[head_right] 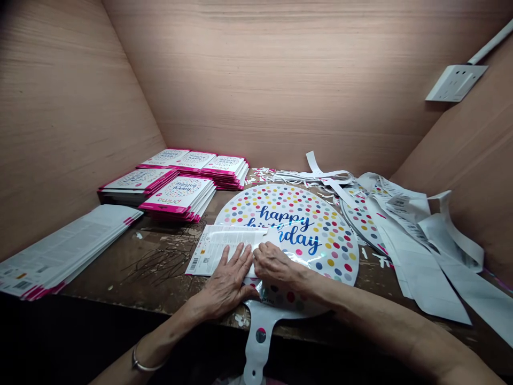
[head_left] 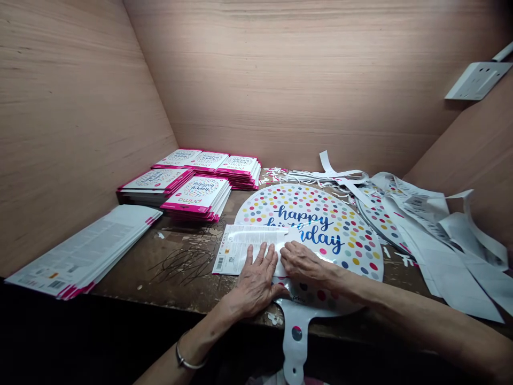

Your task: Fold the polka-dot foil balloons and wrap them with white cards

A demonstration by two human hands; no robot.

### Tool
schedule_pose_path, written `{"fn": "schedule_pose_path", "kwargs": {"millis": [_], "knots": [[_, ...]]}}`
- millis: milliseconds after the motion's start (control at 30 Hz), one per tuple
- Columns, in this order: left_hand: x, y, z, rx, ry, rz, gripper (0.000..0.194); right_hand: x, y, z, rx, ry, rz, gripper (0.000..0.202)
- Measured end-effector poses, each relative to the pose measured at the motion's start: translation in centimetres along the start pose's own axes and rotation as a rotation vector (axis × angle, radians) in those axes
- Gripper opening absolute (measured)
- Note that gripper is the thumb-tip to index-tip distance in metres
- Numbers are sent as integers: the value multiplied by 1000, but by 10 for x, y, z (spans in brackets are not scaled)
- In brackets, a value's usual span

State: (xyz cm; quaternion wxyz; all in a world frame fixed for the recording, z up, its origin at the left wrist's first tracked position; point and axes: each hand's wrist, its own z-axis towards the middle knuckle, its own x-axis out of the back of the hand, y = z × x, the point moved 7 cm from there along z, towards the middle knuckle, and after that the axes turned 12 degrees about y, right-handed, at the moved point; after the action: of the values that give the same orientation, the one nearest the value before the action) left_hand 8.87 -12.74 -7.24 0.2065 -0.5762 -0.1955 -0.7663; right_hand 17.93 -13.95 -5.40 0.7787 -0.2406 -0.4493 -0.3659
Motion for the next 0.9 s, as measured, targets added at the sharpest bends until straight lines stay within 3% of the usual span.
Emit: {"fn": "schedule_pose_path", "kwargs": {"millis": [133, 233, 300, 467, 533, 600, 700, 800, 900], "knots": [[3, 2, 1, 3, -7, -10, 68, -4, -32, 5, 280, -101, -286, 26], [3, 3, -1, -1, 23, -15, 69, -4, -30, 19, 276, -107, -244, 22], [2, 3, -3, -6, 33, -24, 72, 4, -2, 34, 165, -62, -187, 19], [7, -13, -2, -65, 1, -179, 63, 57, 115, 54, -141, 119, -232, 37], [12, -24, 5, -123, -45, -304, 47, 69, 129, 46, -166, 147, -224, 34], [19, -35, 11, -185, -98, -401, 34, 63, 109, 30, -111, 73, -144, 35], [32, -41, 12, -233, -94, -387, 29, 34, 40, 4, -7, -124, 37, 38], [45, -27, -8, -213, 21, -273, 57, 21, -13, -14, -52, -161, 48, 44], [50, -1, -44, -185, 128, -184, 75, 22, -41, -23, -86, -122, 29, 47]]}}
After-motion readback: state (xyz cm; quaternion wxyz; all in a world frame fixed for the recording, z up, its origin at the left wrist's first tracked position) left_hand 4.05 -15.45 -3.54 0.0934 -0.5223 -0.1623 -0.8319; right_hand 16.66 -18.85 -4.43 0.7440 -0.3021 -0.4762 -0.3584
